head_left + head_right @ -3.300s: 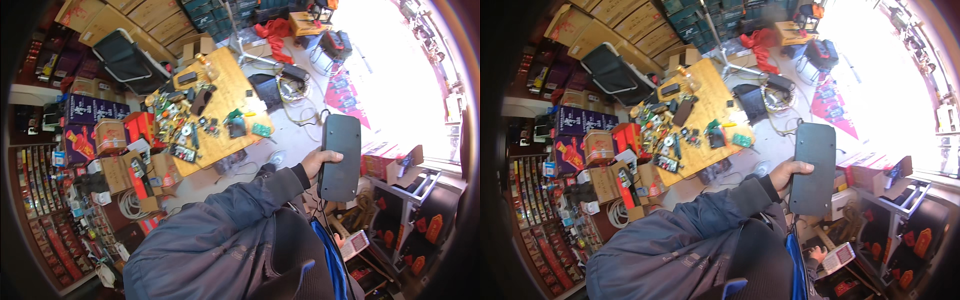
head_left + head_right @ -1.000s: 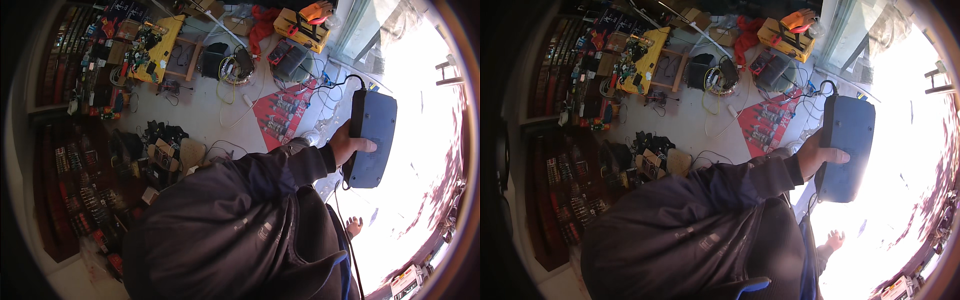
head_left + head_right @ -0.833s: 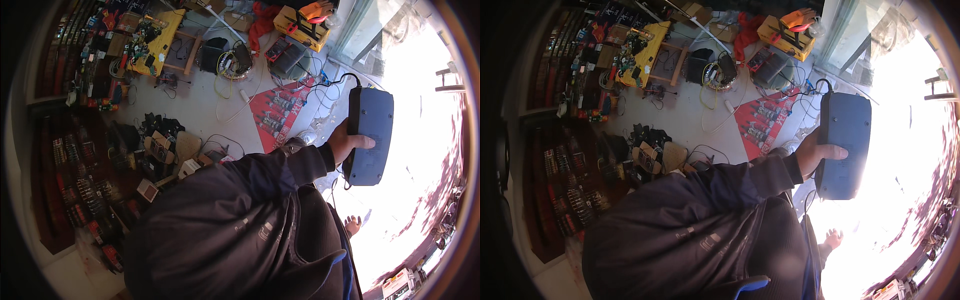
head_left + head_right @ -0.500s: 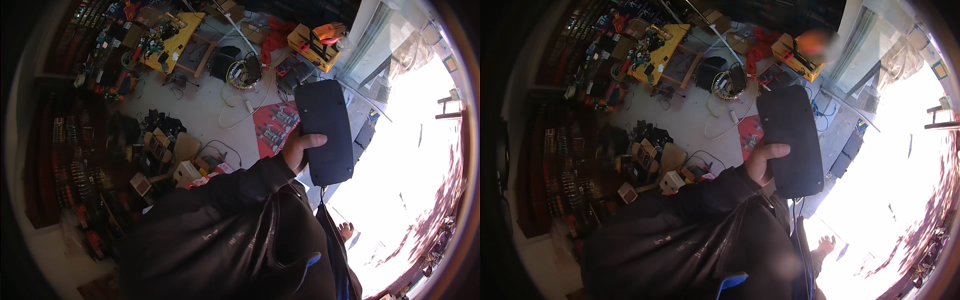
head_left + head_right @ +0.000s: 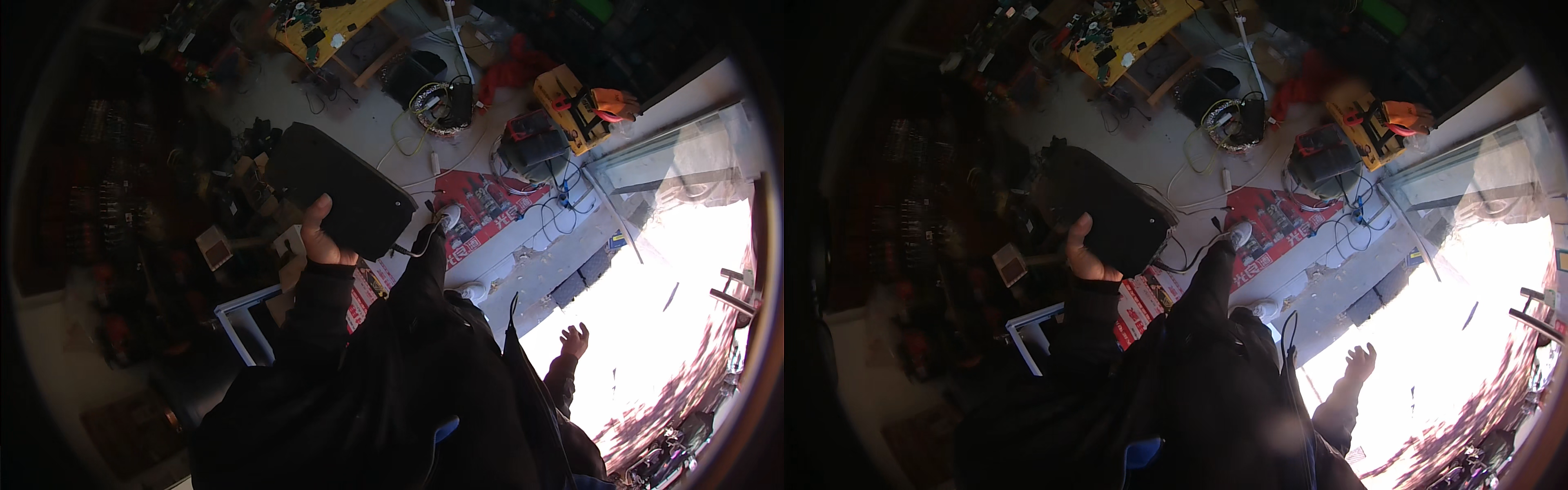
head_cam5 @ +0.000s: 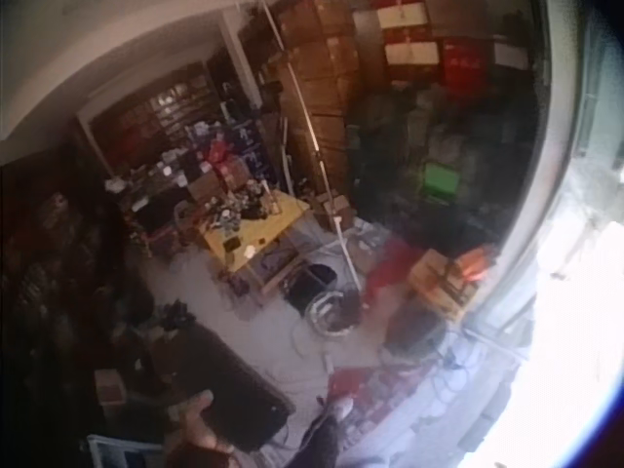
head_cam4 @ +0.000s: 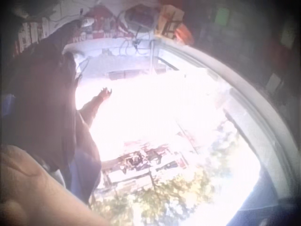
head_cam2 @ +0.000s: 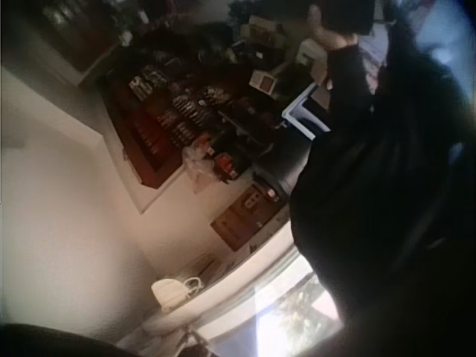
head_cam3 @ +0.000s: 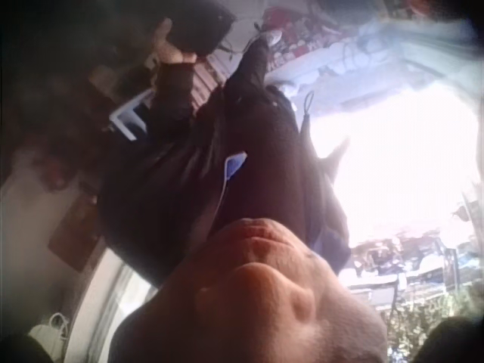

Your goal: The person sits on the floor and assembles a small electronic device by inserting a circuit board into a black plastic casing. They align the board, press it into place, and then close the casing to complete the assembly.

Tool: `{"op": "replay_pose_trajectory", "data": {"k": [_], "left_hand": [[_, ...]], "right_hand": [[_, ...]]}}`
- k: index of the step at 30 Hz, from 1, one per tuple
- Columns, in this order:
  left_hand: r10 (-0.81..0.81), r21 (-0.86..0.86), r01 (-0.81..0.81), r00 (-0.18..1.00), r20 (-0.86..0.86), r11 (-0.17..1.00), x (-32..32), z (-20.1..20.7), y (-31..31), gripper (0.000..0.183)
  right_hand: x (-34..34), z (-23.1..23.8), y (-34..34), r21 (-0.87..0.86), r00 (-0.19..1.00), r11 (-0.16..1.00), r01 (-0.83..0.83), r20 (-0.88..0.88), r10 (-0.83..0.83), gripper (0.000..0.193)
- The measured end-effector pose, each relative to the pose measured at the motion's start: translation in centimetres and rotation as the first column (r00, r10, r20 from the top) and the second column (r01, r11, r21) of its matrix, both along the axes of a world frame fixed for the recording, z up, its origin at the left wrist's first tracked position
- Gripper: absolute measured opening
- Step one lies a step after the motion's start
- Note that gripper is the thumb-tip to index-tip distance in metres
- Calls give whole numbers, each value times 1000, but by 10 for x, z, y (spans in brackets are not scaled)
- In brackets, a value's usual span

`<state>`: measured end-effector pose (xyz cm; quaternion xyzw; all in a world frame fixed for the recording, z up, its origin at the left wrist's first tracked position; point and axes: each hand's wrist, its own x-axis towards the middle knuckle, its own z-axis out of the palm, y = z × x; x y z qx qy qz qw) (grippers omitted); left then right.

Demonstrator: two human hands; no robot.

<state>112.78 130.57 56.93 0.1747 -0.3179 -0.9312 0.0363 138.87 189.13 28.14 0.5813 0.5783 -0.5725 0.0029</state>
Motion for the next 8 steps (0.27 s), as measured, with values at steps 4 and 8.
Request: {"op": "replay_pose_trajectory", "data": {"k": [4,8], "left_hand": [[33,65,-33,999,8,997,-37,-37,-61,52],[243,-83,-236,965,96,968,-112,-96,-81,67]], "right_hand": [[-82,4,-19,97,989,984,-147,-4,148,55],[-191,9,-71,51,949,948,-313,53,311,58]]}}
